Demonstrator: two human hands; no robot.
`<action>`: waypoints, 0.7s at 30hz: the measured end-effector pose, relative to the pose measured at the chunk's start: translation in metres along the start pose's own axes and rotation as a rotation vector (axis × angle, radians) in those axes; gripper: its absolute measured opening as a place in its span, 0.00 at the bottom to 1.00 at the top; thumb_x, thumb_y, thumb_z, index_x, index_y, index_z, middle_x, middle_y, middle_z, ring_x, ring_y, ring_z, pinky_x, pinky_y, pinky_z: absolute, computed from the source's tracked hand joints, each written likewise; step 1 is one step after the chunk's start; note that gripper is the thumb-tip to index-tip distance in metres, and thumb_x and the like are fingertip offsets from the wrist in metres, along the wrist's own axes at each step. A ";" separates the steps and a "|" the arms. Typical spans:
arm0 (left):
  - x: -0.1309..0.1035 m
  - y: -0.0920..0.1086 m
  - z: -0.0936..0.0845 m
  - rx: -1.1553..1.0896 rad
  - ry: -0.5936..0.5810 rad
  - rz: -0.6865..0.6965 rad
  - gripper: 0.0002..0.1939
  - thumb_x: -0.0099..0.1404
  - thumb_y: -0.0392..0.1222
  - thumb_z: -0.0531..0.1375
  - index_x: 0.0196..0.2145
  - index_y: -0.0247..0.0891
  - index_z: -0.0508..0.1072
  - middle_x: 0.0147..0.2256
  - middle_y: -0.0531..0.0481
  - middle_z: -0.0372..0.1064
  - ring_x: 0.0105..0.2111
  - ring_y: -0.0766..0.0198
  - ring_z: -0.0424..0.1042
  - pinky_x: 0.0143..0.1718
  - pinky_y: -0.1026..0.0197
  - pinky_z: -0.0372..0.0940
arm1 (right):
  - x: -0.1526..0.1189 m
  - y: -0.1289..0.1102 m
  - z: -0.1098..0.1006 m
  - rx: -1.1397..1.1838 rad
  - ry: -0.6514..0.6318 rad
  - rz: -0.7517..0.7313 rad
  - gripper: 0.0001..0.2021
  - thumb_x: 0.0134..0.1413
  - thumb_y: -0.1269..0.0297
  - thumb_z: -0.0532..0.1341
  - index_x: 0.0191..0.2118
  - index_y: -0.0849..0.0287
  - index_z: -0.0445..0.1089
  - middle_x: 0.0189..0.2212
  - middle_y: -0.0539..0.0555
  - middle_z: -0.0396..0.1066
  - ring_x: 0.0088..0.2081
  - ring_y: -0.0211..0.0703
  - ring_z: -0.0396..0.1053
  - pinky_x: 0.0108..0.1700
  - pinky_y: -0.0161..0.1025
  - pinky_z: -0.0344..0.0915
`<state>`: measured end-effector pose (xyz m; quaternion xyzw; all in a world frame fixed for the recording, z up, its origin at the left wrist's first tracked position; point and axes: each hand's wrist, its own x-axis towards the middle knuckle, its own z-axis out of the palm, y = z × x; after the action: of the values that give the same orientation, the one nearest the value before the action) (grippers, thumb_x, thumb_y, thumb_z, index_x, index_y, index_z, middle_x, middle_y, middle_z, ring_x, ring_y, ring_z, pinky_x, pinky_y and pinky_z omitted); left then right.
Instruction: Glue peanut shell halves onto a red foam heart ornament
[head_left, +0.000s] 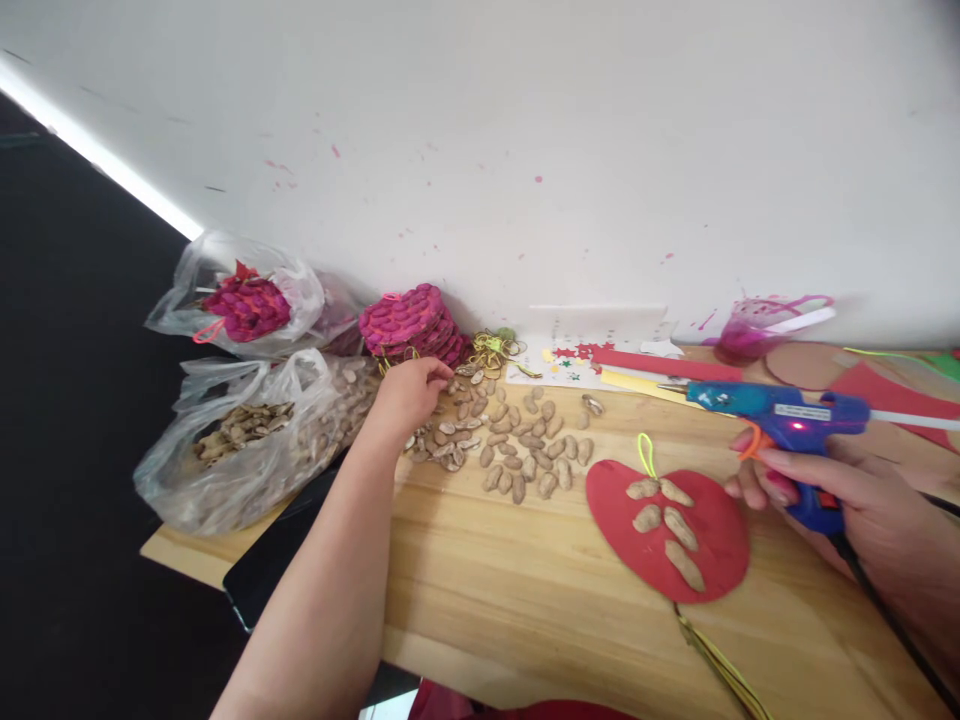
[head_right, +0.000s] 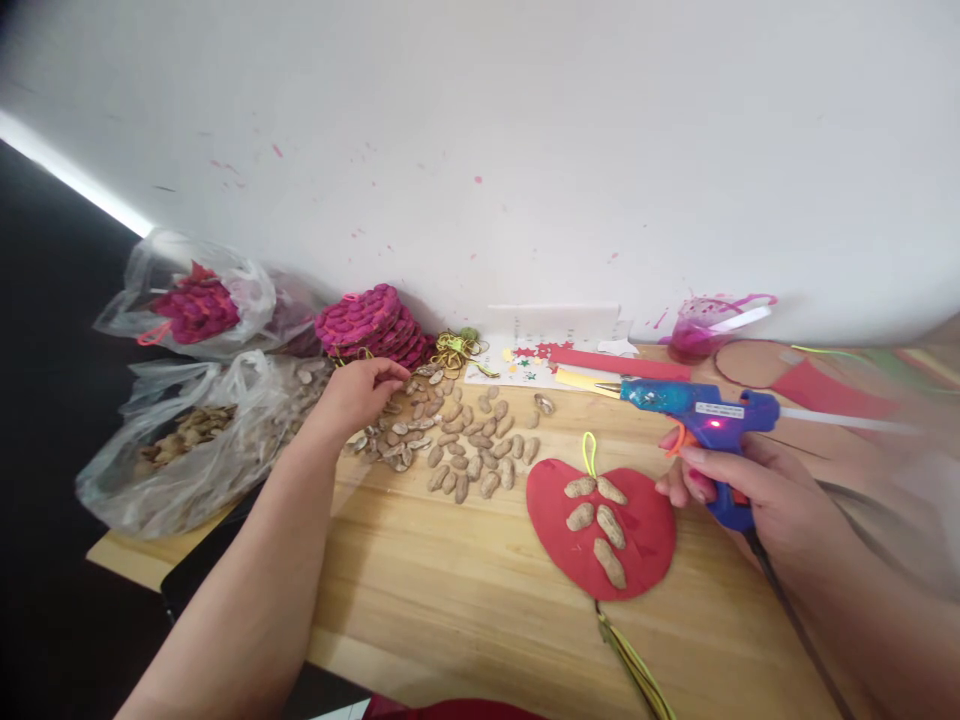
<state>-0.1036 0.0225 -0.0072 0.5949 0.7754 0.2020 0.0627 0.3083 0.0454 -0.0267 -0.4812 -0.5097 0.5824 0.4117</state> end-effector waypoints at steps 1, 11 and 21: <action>0.001 0.001 0.002 -0.002 0.019 0.001 0.12 0.62 0.33 0.61 0.41 0.39 0.81 0.36 0.48 0.80 0.38 0.55 0.77 0.47 0.56 0.68 | 0.000 0.000 0.000 -0.010 0.004 0.002 0.20 0.44 0.50 0.70 0.14 0.54 0.65 0.17 0.51 0.63 0.23 0.46 0.67 0.32 0.45 0.69; 0.006 0.021 0.038 0.071 0.109 0.188 0.08 0.64 0.39 0.63 0.38 0.38 0.82 0.41 0.43 0.78 0.45 0.51 0.73 0.55 0.50 0.63 | 0.006 0.009 -0.007 0.007 -0.070 -0.009 0.20 0.48 0.53 0.68 0.14 0.56 0.66 0.16 0.52 0.65 0.24 0.45 0.68 0.39 0.44 0.70; 0.005 0.023 0.030 0.032 0.016 0.190 0.06 0.61 0.36 0.63 0.32 0.40 0.81 0.37 0.46 0.79 0.41 0.54 0.74 0.50 0.54 0.66 | 0.001 0.004 -0.004 0.034 -0.070 -0.033 0.16 0.48 0.57 0.68 0.17 0.56 0.68 0.17 0.50 0.64 0.23 0.44 0.67 0.35 0.44 0.70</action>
<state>-0.0745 0.0387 -0.0246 0.6652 0.7191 0.1993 0.0273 0.3122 0.0470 -0.0307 -0.4448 -0.5217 0.6006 0.4115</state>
